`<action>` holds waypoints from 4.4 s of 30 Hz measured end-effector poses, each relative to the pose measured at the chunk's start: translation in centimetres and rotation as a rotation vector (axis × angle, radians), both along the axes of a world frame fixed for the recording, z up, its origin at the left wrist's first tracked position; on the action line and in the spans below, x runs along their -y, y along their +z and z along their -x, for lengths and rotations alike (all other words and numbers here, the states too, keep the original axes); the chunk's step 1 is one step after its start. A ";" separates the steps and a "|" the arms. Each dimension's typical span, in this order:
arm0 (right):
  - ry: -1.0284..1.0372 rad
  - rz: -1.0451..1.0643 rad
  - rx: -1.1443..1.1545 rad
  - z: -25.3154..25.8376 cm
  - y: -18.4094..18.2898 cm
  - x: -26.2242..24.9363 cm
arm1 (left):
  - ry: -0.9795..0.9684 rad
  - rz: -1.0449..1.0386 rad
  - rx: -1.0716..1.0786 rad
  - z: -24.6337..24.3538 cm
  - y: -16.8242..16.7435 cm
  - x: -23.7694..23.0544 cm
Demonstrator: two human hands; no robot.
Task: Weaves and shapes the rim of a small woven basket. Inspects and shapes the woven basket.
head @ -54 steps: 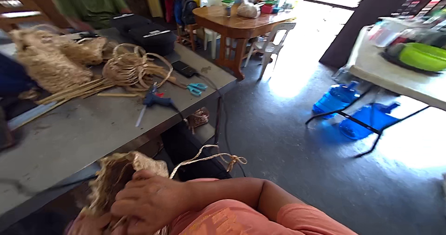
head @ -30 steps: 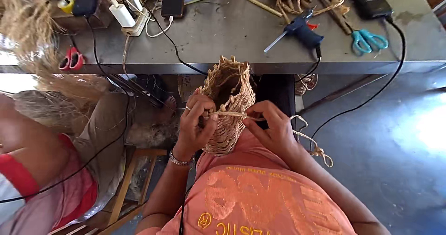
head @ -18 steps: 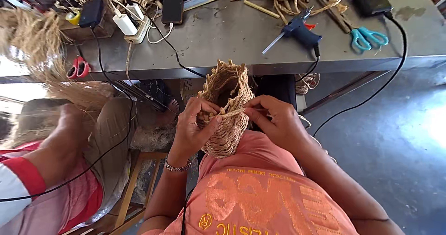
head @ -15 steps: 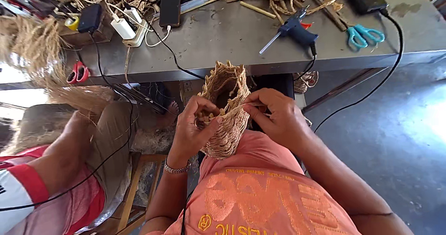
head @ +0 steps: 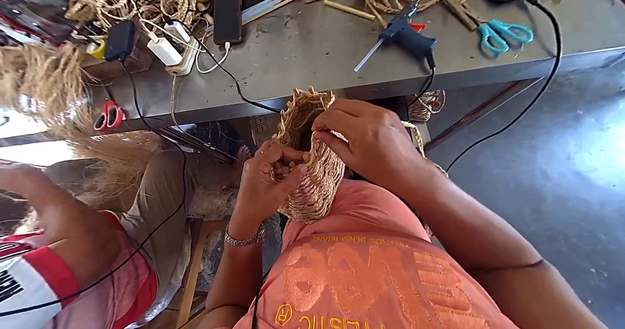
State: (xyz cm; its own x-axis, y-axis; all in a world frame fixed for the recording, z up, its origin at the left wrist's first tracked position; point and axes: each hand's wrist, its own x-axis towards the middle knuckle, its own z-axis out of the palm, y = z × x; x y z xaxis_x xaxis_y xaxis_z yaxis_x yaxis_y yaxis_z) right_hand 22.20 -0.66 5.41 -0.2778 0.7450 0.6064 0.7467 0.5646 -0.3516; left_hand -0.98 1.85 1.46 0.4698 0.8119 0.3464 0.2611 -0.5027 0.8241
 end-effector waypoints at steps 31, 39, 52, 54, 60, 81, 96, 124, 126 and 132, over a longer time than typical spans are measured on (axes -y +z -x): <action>-0.029 -0.088 -0.170 0.7 -7.1 3.0 | 0.100 -0.165 -0.219 -0.3 -0.3 0.5; -0.035 0.193 -0.344 -1.2 -5.0 3.0 | -0.014 -0.080 -0.051 2.7 1.7 -2.5; 0.008 0.580 -0.094 -0.4 -6.7 3.0 | -0.014 -0.190 -0.189 4.4 -1.8 -2.8; 0.000 0.569 -0.067 -0.2 -6.7 3.0 | 0.051 -0.235 -0.175 4.5 -1.3 -1.8; -0.020 0.473 -0.052 0.1 -7.3 3.2 | 0.113 -0.357 0.147 2.4 0.5 1.1; 0.013 0.444 0.004 0.4 -8.1 3.7 | 0.342 -0.484 -0.224 -0.3 -6.6 2.7; 0.051 0.323 0.044 1.9 -8.5 4.2 | 0.382 -0.532 -0.007 0.9 -8.4 2.5; -0.055 0.505 -0.144 0.1 -9.0 4.7 | 0.221 -0.378 -0.481 -1.7 -1.8 3.0; -0.037 0.480 -0.187 -0.7 -7.8 4.6 | 0.191 -0.373 -0.502 -1.6 -0.3 2.1; -0.052 0.251 -0.172 -2.4 -4.1 4.6 | 0.049 -0.244 -0.468 -1.3 4.2 0.4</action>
State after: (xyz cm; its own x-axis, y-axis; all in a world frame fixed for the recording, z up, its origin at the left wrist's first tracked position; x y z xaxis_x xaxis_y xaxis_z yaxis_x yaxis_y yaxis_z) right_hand 24.58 -5.30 1.29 -0.1442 0.8880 0.4366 0.6901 0.4065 -0.5988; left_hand 0.37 1.47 5.68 0.5827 0.7592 0.2900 0.6014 -0.6429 0.4744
